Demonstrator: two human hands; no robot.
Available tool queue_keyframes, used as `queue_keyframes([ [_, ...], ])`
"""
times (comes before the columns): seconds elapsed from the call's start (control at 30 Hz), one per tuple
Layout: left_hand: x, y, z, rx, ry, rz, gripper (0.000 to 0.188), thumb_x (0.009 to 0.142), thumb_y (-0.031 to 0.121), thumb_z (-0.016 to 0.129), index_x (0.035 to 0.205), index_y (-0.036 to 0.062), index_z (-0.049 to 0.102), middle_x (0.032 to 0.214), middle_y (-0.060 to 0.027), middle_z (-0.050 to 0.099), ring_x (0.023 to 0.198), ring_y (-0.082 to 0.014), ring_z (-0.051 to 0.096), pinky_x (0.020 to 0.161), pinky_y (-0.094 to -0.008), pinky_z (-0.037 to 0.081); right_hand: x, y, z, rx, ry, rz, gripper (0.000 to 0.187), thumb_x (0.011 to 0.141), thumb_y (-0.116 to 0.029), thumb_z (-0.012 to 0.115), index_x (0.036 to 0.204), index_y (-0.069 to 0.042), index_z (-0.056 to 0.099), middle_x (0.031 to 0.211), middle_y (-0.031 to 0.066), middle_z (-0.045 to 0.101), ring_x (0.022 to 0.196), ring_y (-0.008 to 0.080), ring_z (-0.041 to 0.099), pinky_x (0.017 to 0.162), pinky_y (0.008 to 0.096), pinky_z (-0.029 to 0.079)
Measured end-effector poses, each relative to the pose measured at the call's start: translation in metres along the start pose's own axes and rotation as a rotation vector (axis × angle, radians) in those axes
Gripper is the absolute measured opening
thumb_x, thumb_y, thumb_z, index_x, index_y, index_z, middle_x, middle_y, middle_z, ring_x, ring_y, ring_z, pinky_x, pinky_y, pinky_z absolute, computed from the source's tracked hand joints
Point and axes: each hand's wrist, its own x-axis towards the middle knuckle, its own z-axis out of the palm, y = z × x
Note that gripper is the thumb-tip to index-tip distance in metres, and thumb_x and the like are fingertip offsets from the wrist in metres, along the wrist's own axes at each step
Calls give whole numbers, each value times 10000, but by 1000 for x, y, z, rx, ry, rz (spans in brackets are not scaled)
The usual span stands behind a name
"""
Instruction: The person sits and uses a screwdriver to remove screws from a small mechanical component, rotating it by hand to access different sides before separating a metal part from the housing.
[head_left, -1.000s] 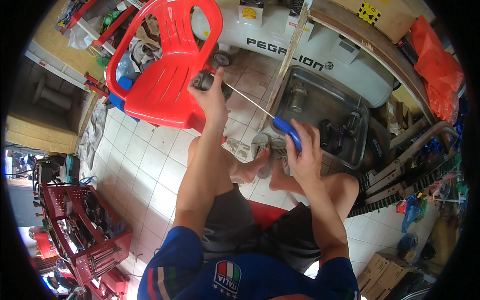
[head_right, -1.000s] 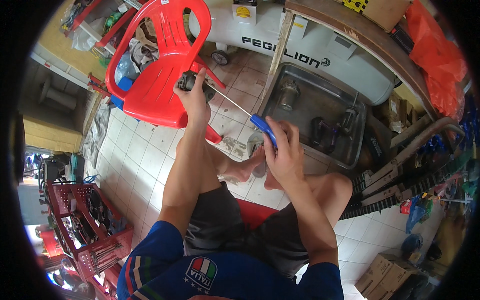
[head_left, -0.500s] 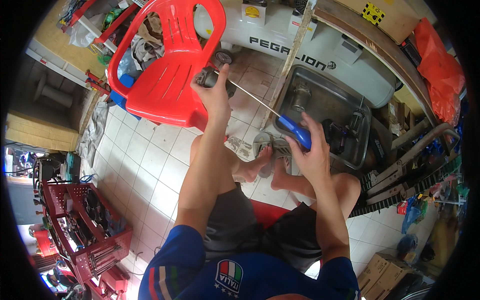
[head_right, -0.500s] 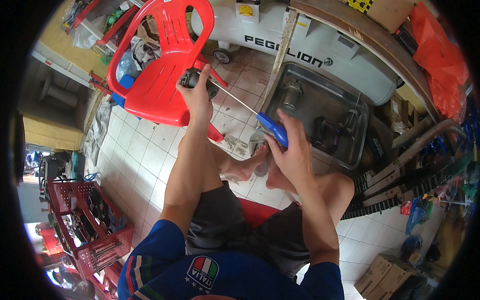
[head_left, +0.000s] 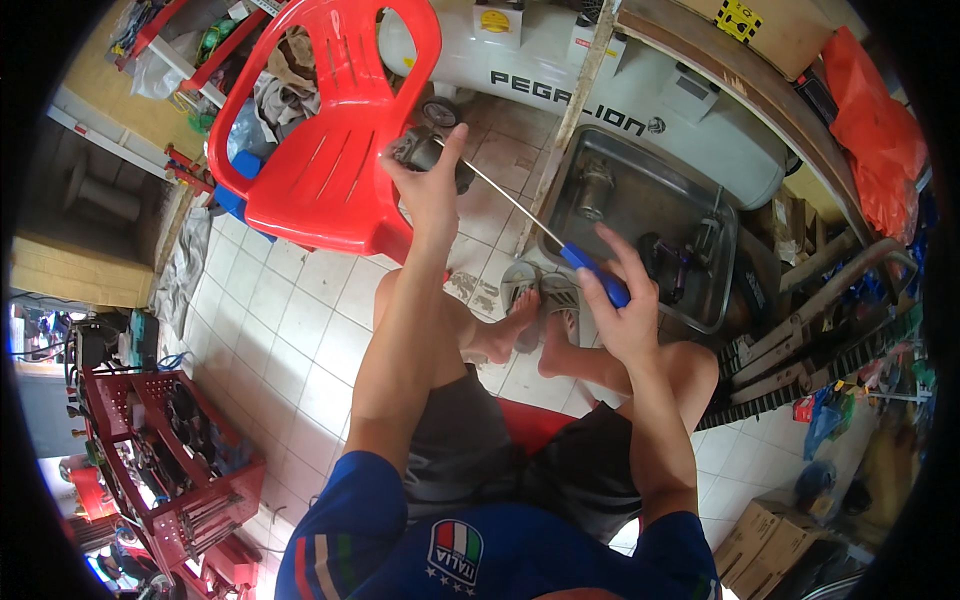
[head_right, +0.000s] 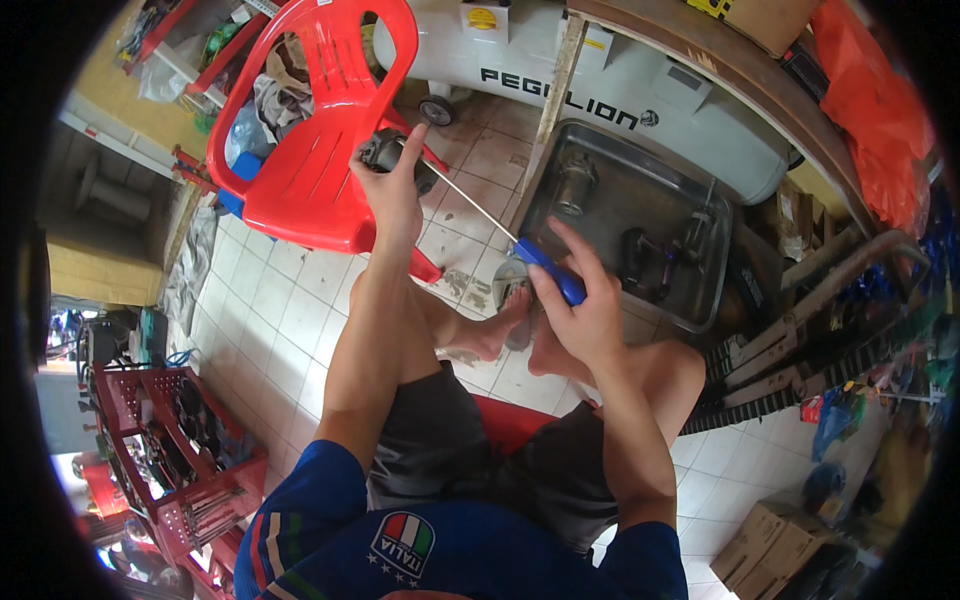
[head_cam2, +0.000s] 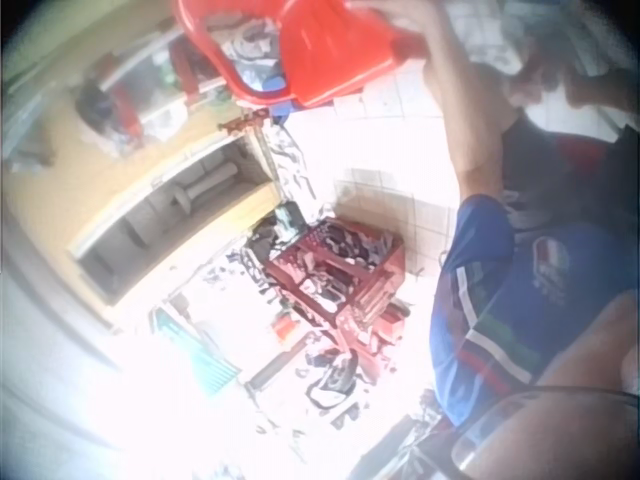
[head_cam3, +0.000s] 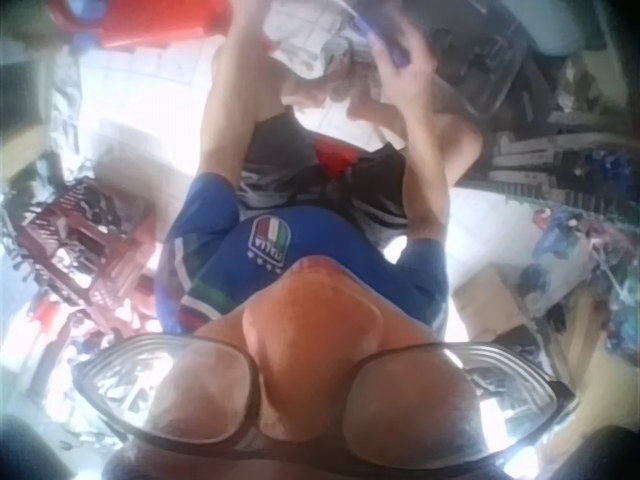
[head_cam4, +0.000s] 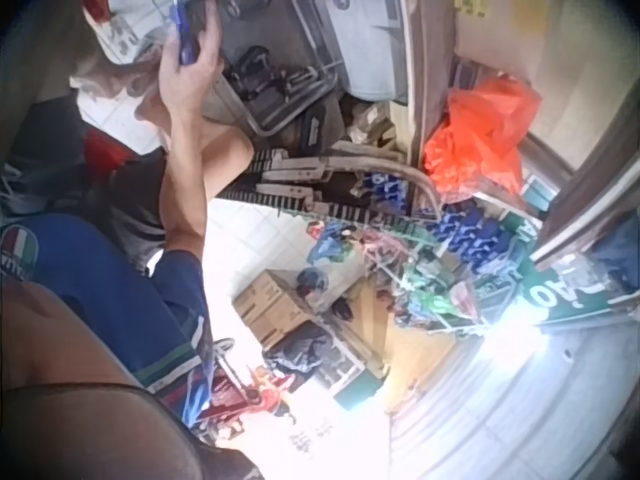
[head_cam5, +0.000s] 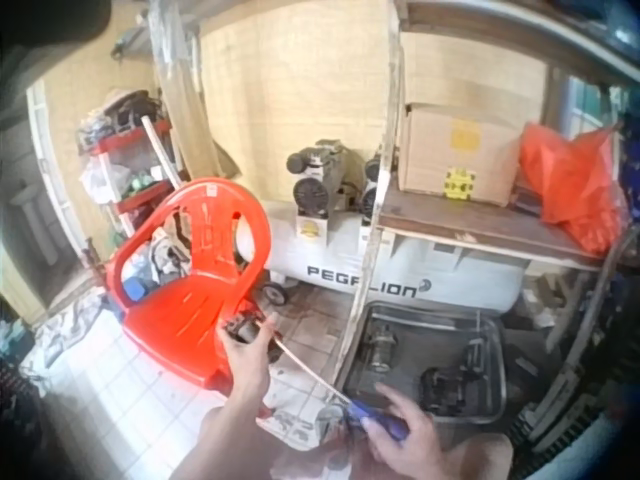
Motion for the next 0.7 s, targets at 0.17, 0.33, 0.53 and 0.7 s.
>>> queue_keyframes([
  [0.17, 5, -5, -9, 85, 20, -31, 788, 733, 301, 912, 1258, 26, 394, 1122, -98, 523, 1005, -167, 527, 859, -311, 462, 6, -6, 5, -258, 34, -204, 578, 808, -91, 783, 1349, -103, 582, 891, 95, 678, 683, 240, 657, 647, 357, 542],
  [0.33, 6, 0, -5, 36, 31, -30, 753, 738, 208, 912, 1248, 40, 384, 1043, -77, 539, 870, -137, 558, 748, -294, 500, -1, 3, 10, -369, 70, -176, 537, 824, -147, 784, 1325, -125, 592, 985, 131, 706, 800, 312, 707, 711, 400, 576],
  [0.53, 4, -10, -5, 37, 4, -1, 746, 736, 175, 915, 1234, 47, 374, 1006, -67, 529, 832, -123, 562, 683, -279, 523, -10, -10, 18, -269, -108, 141, 424, 895, -234, 725, 1290, -129, 616, 1030, 180, 720, 863, 342, 725, 746, 402, 573],
  [0.7, -1, -1, -2, 95, -31, -2, 759, 736, 191, 915, 1242, 46, 368, 1030, -70, 510, 855, -129, 546, 685, -277, 516, -9, -9, 18, -179, -111, 154, 413, 905, -228, 711, 1293, -126, 612, 959, 180, 723, 839, 349, 725, 722, 393, 565],
])
